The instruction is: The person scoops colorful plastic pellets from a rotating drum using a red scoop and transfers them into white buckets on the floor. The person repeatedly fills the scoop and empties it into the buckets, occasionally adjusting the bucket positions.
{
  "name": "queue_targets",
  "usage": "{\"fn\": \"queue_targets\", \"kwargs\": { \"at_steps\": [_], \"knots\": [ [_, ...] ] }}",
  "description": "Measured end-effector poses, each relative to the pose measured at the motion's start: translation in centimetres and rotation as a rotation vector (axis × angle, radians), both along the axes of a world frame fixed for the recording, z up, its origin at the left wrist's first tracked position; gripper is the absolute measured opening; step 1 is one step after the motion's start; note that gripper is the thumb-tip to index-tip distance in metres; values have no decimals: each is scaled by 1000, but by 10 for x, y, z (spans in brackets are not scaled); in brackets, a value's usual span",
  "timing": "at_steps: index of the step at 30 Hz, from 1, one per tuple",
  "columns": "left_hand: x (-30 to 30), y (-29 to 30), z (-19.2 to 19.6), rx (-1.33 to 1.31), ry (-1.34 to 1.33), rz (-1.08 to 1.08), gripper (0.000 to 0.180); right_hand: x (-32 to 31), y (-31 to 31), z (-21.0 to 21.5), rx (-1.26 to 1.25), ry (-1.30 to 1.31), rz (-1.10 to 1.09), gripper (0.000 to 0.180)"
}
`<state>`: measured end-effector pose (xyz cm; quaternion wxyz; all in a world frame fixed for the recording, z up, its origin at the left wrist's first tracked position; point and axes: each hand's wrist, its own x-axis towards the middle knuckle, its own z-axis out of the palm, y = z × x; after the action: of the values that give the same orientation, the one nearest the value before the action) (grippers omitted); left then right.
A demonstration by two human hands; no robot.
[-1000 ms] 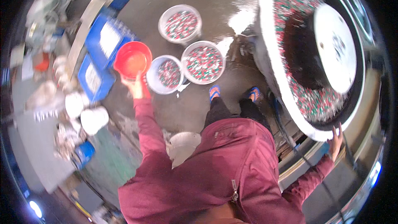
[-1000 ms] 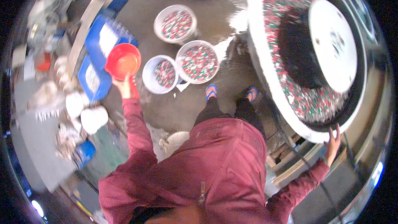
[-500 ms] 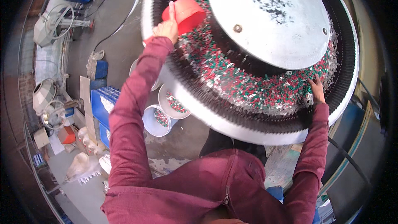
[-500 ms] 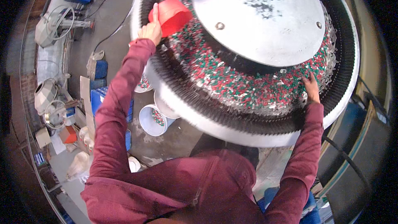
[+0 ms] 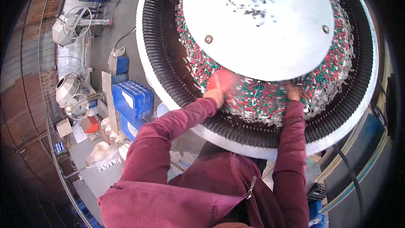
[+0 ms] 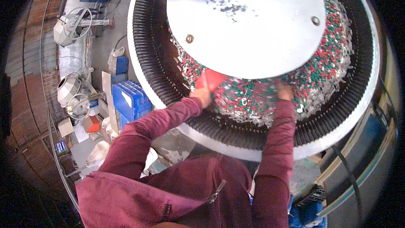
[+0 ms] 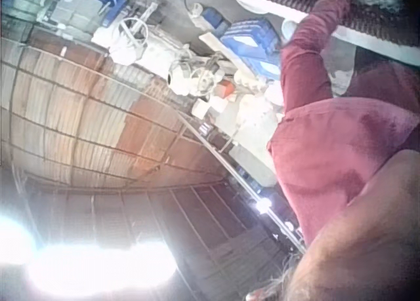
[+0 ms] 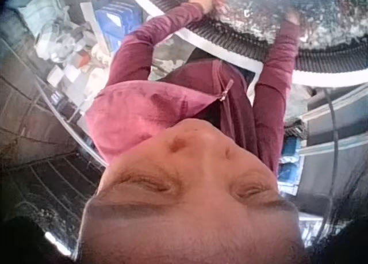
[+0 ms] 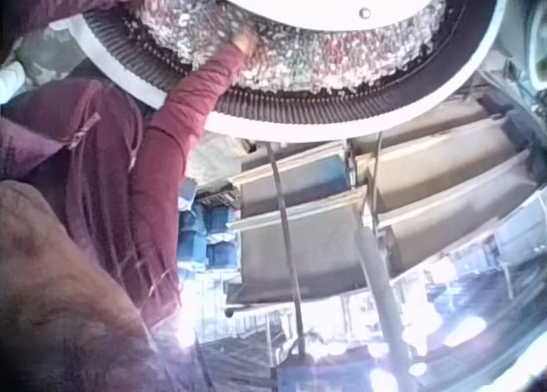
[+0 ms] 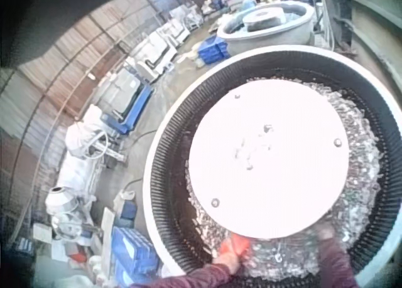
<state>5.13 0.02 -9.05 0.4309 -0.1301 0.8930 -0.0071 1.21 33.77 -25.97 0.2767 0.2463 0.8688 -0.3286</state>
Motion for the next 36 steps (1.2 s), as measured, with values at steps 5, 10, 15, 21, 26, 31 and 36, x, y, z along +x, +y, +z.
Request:
{"fn": "queue_targets", "kwargs": {
  "at_steps": [5,10,15,21,26,31,36],
  "knots": [
    [23,67,-18,285,78,192,84,16,-72,32,-182,118,626,53],
    [21,71,13,884,-225,769,73,-4,-48,155,-521,-134,343,46],
    [30,58,77,1135,-431,892,67,9,-2,271,-734,70,244,47],
    [70,4,131,1411,-282,1014,58,41,34,270,168,405,290,76],
    [123,-51,178,1651,-142,1202,49,59,41,260,94,432,297,64],
    [174,-62,200,1785,106,1314,54,47,55,277,-82,521,357,60],
    [203,-40,203,1764,378,1485,39,4,82,288,-163,356,258,58]
  ]
}}
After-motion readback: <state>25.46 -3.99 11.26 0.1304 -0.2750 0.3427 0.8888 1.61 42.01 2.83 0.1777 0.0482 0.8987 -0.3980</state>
